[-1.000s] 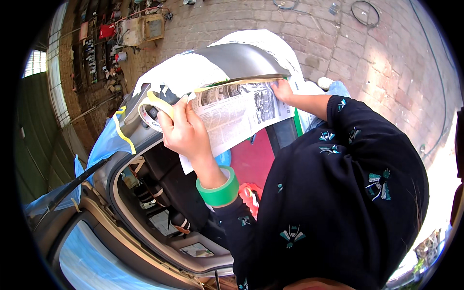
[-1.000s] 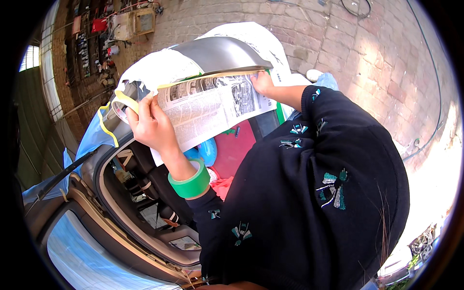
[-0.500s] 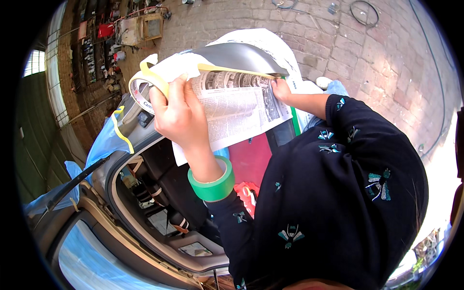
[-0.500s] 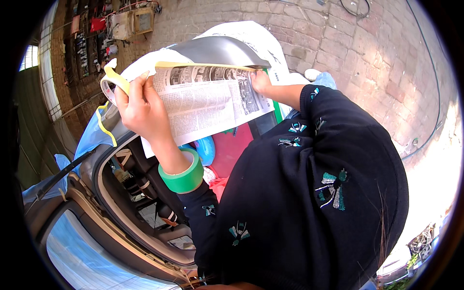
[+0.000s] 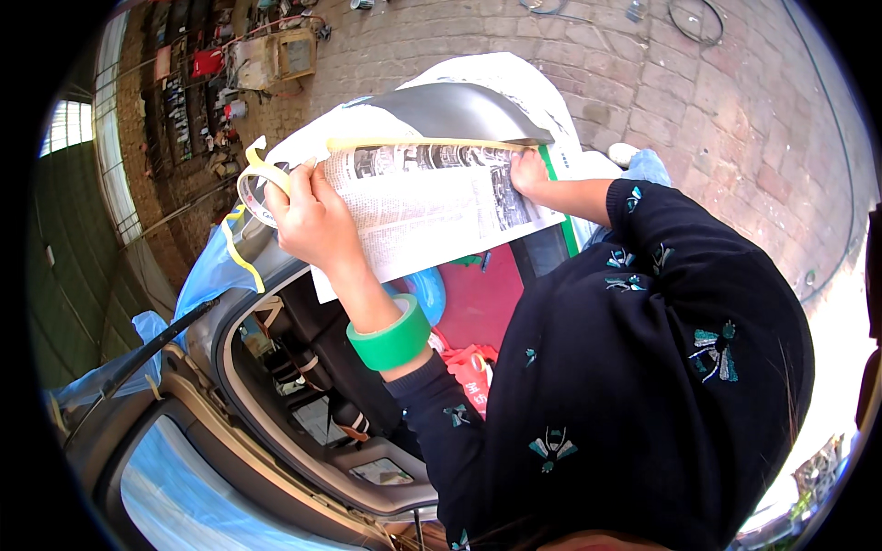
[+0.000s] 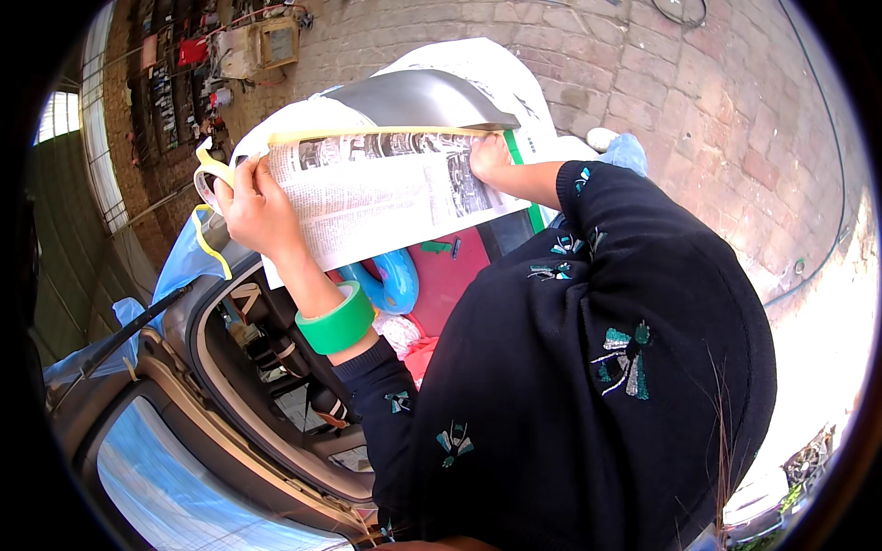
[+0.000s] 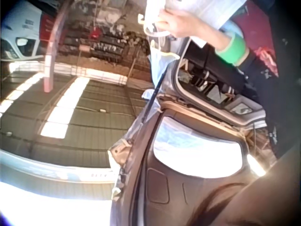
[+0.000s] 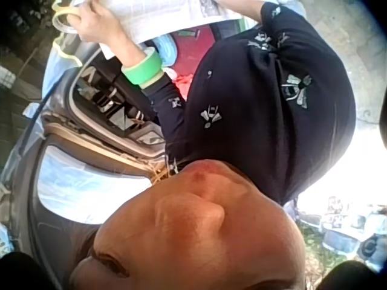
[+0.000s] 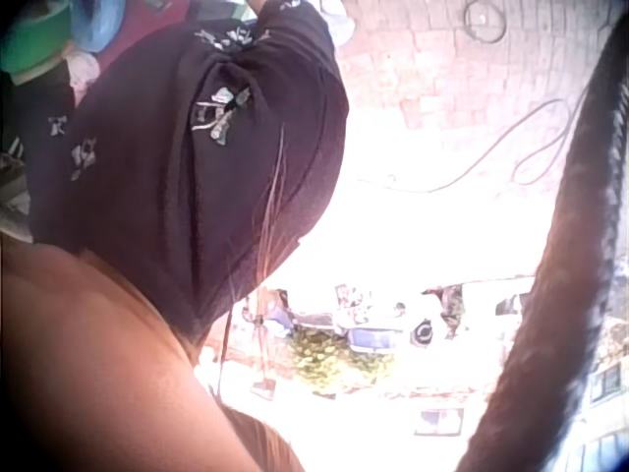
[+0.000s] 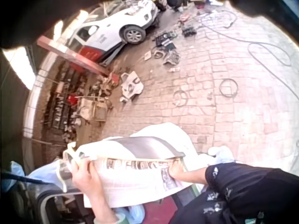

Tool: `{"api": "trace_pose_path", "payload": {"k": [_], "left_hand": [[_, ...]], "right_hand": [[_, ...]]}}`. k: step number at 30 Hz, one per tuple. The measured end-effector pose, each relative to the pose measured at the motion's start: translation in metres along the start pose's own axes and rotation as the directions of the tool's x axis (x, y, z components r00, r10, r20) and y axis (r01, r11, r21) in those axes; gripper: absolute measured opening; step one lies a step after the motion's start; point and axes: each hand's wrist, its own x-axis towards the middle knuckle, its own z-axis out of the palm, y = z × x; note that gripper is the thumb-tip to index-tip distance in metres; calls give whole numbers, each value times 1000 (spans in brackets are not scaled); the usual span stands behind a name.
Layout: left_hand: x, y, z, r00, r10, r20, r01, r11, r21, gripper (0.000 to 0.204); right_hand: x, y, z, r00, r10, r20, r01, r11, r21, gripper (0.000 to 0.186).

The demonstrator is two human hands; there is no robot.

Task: The person applies green and yellow masking tape to secure newspaper sheets over the edges of a car trunk lid and surrounding areas. They smooth the tape and paper to ensure coverage, then close the trunk lid to complete the masking process.

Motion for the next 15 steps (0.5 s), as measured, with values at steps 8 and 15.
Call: {"api": "trace_pose_path", "payload": {"k": [8, 15], "left_hand": [[-4, -5, 1, 999, -44, 4, 44, 999, 7, 5], [-5, -13, 8, 1000, -11, -3, 12, 997, 83, 5]], "right_hand": [[-7, -7, 5, 999, 34, -6, -34, 998, 43, 51], [-6, -8, 17, 998, -8, -64, 13, 997, 73, 59]]}}
